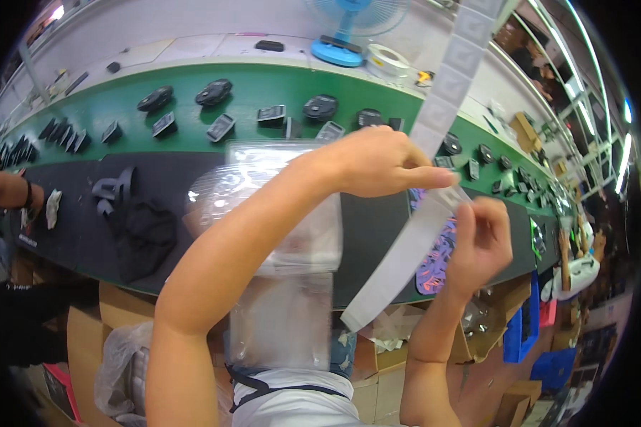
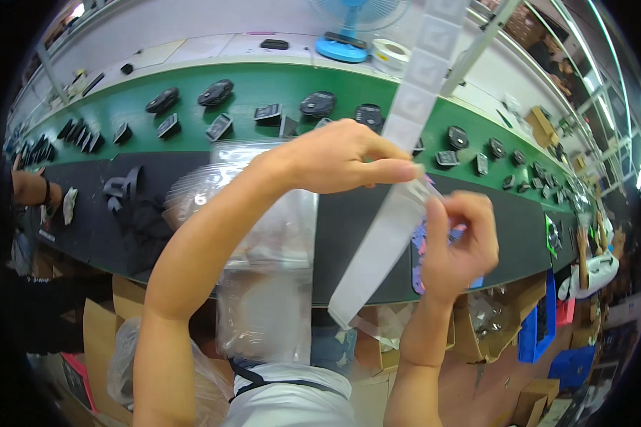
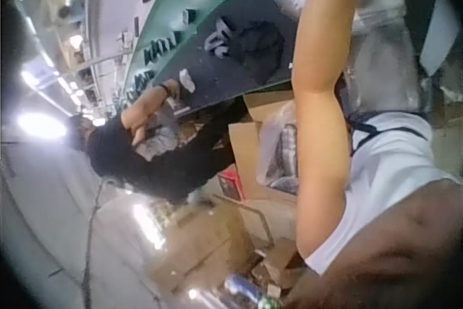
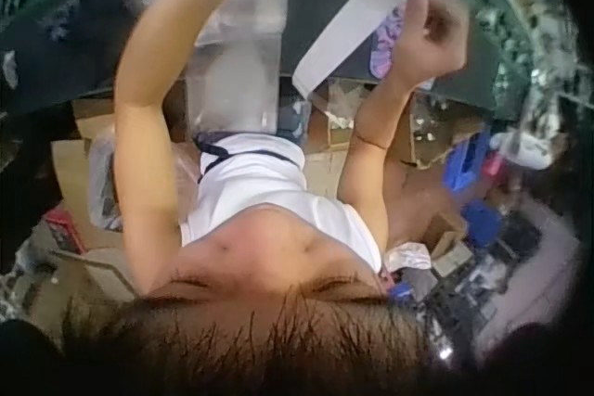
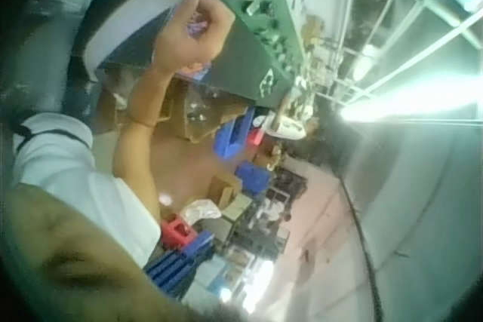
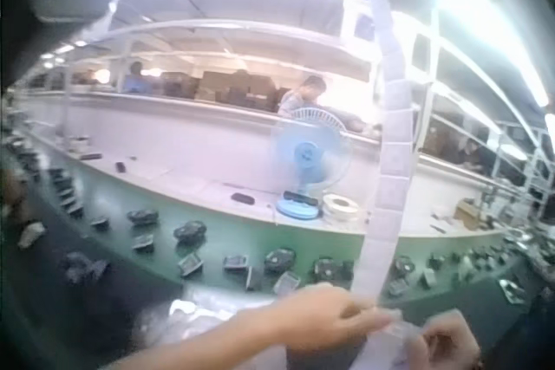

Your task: Applying square white labels to clear plastic electronic device housings at a factory workstation.

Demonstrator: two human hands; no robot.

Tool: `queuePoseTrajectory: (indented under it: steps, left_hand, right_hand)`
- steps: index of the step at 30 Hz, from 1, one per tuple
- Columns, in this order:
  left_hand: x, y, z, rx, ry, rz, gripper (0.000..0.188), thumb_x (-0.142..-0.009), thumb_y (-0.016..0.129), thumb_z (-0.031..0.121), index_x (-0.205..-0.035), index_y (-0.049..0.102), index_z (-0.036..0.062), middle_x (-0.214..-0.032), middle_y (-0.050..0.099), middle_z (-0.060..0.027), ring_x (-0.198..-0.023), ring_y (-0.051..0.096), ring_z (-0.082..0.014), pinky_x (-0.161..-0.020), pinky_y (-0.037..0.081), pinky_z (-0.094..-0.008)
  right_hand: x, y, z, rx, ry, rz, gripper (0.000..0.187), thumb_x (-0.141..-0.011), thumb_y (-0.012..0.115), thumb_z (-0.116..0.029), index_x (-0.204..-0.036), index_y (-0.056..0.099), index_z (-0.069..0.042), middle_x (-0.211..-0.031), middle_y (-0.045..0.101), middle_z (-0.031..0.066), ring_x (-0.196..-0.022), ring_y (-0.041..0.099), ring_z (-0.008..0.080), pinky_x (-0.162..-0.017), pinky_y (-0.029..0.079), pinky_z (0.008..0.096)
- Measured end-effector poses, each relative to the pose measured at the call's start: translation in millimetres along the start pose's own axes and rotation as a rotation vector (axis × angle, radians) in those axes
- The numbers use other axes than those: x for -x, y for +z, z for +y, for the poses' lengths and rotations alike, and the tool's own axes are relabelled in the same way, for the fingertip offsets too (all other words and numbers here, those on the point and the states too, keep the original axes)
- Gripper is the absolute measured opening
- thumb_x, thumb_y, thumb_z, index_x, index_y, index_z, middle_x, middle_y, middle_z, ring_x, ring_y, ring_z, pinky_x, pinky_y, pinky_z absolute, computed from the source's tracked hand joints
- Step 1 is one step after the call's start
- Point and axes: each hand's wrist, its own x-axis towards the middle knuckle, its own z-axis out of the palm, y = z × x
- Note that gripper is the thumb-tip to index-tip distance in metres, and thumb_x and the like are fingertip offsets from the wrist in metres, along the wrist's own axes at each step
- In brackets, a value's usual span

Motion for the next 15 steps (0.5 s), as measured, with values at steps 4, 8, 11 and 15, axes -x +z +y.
queuePoseTrajectory:
  steps: [4,8,11,15]
  left_hand:
    - [-2,-2,-2,0.066,-0.082,0.092,0.077,-0.097,0.043,0.074,-0.108,0.077,0.0062,-0.103,0.073,-0.0248,-0.102,0.069,-0.0418,-0.092,0.052,-0.0449]
    - [-7,0,-10,-0.035,-0.164,0.111,0.081,-0.097,0.041,0.075,-0.111,0.074,0.0028,-0.100,0.072,-0.0234,-0.093,0.069,-0.0364,-0.088,0.052,-0.0436]
    - [-9,4,-15,-0.067,-0.167,0.139,0.086,-0.095,0.043,0.078,-0.120,0.072,0.0004,-0.101,0.073,-0.0194,-0.085,0.071,-0.0290,-0.082,0.055,-0.0409]
    - [-8,4,-15,-0.039,-0.195,0.129,0.089,-0.093,0.046,0.079,-0.122,0.071,-0.0007,-0.110,0.073,-0.0190,-0.087,0.072,-0.0280,-0.082,0.056,-0.0410]
  right_hand:
    - [35,-2,-34,-0.334,0.059,-0.003,0.016,-0.080,0.076,0.002,-0.085,0.062,-0.002,-0.078,0.057,0.0066,-0.069,0.048,0.0137,-0.062,0.038,0.0250]
    - [99,9,-73,-0.455,0.415,-0.393,0.015,-0.077,0.080,0.001,-0.076,0.066,-0.004,-0.068,0.055,0.0033,-0.061,0.048,0.0121,-0.055,0.035,0.0229]
    - [127,29,-71,-0.334,0.499,-0.502,0.016,-0.076,0.085,-0.003,-0.076,0.069,-0.004,-0.062,0.052,-0.0001,-0.054,0.043,0.0082,-0.051,0.031,0.0223]
    - [138,36,-68,-0.219,0.545,-0.583,0.017,-0.076,0.087,-0.007,-0.075,0.071,-0.003,-0.060,0.050,-0.0022,-0.053,0.037,0.0060,-0.048,0.026,0.0241]
